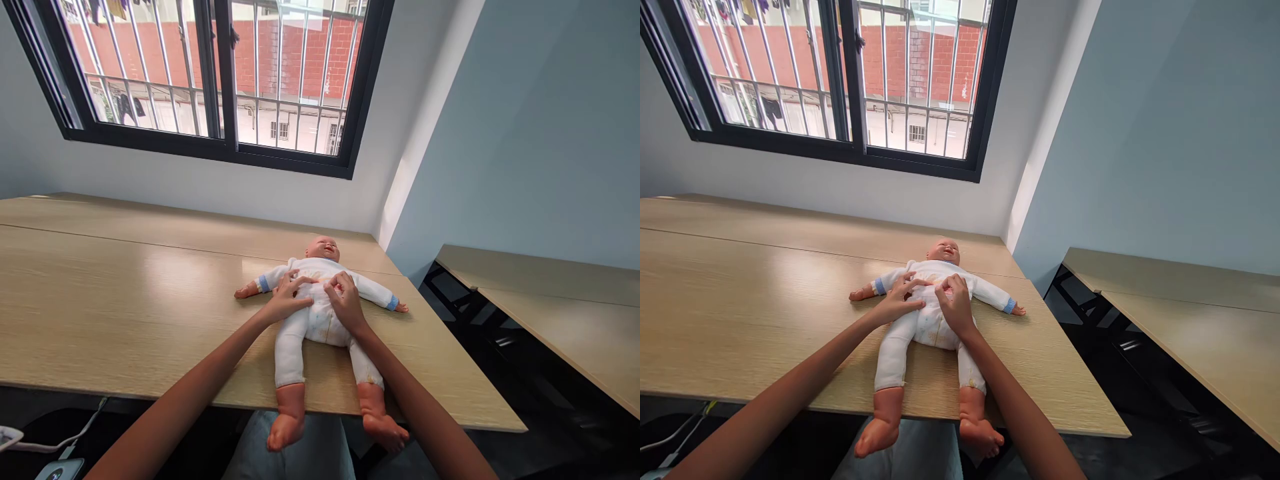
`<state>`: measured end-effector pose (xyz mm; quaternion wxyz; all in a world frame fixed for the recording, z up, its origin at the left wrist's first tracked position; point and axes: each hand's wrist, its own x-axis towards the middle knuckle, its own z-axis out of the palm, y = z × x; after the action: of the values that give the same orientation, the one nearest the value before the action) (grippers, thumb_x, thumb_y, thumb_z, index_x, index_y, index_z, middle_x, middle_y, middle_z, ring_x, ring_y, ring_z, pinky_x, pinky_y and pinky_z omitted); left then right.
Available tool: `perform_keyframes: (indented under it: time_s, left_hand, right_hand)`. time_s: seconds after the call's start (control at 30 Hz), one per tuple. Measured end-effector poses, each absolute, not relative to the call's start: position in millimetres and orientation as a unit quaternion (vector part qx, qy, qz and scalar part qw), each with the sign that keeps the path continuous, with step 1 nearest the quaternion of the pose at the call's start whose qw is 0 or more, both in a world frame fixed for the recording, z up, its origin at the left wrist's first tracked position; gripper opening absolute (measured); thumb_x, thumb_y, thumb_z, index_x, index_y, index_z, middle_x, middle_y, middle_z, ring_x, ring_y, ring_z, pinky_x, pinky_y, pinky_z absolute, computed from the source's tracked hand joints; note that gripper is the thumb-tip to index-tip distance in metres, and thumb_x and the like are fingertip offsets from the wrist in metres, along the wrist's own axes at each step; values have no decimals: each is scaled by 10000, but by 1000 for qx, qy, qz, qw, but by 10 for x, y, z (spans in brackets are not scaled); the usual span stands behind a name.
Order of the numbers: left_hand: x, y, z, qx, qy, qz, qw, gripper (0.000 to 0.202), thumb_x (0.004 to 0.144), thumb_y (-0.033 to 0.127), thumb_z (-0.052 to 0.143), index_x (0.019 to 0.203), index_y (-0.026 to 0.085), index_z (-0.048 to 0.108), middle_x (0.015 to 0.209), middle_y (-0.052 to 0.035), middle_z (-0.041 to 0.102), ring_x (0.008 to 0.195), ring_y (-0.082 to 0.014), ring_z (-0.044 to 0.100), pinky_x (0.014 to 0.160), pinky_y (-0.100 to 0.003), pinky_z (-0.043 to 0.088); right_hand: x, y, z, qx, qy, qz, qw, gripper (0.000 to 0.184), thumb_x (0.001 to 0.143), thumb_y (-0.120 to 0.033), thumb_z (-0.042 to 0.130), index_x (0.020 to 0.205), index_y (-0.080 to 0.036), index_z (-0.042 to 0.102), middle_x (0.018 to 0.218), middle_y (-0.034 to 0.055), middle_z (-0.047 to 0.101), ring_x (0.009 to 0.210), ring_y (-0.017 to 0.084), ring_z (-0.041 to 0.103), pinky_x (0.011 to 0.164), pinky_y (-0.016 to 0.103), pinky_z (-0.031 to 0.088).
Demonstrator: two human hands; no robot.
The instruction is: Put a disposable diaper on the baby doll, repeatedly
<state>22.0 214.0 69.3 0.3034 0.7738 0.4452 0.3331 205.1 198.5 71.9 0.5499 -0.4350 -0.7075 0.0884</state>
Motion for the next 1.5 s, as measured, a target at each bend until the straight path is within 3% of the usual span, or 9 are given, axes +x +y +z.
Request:
perform_keyframes:
  time_s: [0.3,0.57,0.67,0.77,0.87,0.97,1.13,1.33,1.5]
  left_hand:
    - [174,2184,562,785,387,390,286,397,822,276,689,1217,302,676,1456,-93,407,1437,-361,280,1093,-548,384]
    - [162,2139,627,835,357,376,182,310,863,202,631,1123,324,747,1526,-48,352,1451,-352,256,1206,-577,171]
    - [152,2114,667,858,339,355,151,314,902,229,579,1164,310,730,1537,-62,368,1460,-346,243,1203,-581,156]
    - [174,2045,729,873,317,350,120,301,935,295,543,1188,294,705,1475,-71,487,1427,-330,318,1183,-572,194]
    - [213,1977,778,882,290,346,135,353,971,377,490,1261,253,648,1360,-98,604,1332,-299,460,1130,-527,306]
    - [232,1963,779,891,276,328,151,400,979,422,475,1284,217,632,1342,-116,629,1310,-298,500,1106,-512,337]
    - [219,2028,723,898,273,301,169,422,995,443,452,1346,264,604,1394,-68,617,1375,-286,458,1158,-504,272]
    - [222,2079,697,899,292,262,192,482,1015,468,397,1457,296,480,1533,-55,458,1479,-288,313,1193,-564,168]
    - [225,2085,702,884,280,321,195,404,1008,454,422,1277,278,666,1360,-54,644,1395,-292,452,1169,-535,256]
  right_hand:
    - [2081,2076,649,-502,-702,87,498,157,736,-225,570,639,-233,447,712,14,512,763,215,478,741,346,388]
    - [2131,2148,604,-474,-620,263,567,265,643,-299,662,859,-210,537,895,26,591,845,195,560,826,351,468]
    - [2143,2165,633,-453,-570,313,609,268,650,-330,643,870,-202,558,886,36,604,832,191,573,798,342,482]
    - [2160,2174,674,-444,-496,352,658,263,675,-366,622,872,-200,569,868,32,605,809,179,579,778,322,486]
    - [2173,2169,698,-443,-459,367,677,270,677,-388,638,862,-204,569,818,15,597,747,165,555,734,304,477]
    - [2178,2162,699,-445,-457,371,675,285,669,-398,651,864,-207,569,783,8,592,724,165,545,701,296,468]
    - [2164,2164,682,-451,-466,360,671,260,680,-396,644,846,-212,564,783,14,609,735,173,565,721,313,484]
    - [2143,2150,694,-449,-462,375,666,279,647,-395,655,836,-204,580,799,16,612,748,167,564,741,314,481]
    - [2144,2136,705,-451,-472,373,659,257,658,-386,643,833,-207,585,768,13,608,732,170,562,695,305,478]
